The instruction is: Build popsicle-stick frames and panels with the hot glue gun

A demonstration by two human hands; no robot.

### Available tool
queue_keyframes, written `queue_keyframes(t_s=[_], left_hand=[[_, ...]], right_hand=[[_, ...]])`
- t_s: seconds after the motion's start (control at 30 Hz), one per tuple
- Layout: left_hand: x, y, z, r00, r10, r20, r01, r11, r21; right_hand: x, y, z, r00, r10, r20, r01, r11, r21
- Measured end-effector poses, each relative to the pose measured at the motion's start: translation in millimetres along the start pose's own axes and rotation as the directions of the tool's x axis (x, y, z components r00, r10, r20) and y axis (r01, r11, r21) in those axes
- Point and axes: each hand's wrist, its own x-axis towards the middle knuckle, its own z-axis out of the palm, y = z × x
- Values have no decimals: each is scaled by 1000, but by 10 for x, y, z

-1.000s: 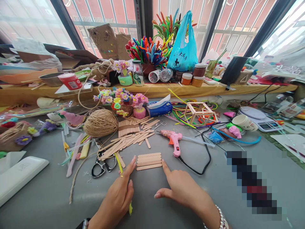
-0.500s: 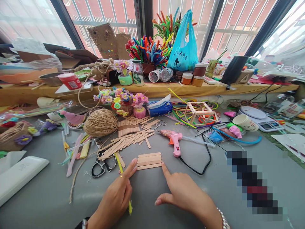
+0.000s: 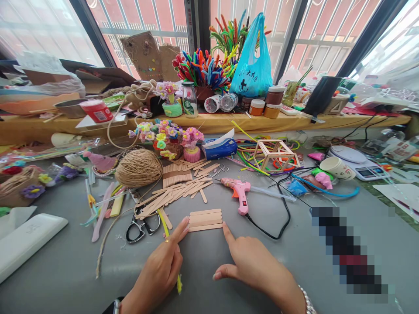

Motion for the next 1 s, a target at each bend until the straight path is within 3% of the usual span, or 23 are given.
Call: queue_keyframes(t_s=[0.33, 0.47, 0.53, 0.63, 0.8, 1.0], left_hand=[[24, 7, -18, 999, 34, -15, -33, 996, 85], [162, -112, -176, 994, 98, -53, -83, 970, 227], [271, -242, -296, 989, 93, -111, -53, 944, 324], [454, -467, -472, 988, 13, -154, 60, 889, 455], [634, -709, -583, 987, -145, -64, 153, 774, 614], [599, -729, -524, 986, -127, -107, 166, 780, 604]], right_hand=[[3, -41, -59, 998, 40, 53, -39, 999, -23], [15, -36, -59, 997, 69, 26, -69, 997, -27], [23, -38, -57, 997, 75, 14, -75, 997, -24], [34, -45, -57, 997, 79, -6, -79, 997, -11], [62, -60, -64, 988, 153, -8, -153, 988, -6], [92, -58, -56, 977, 213, -24, -213, 977, 25]])
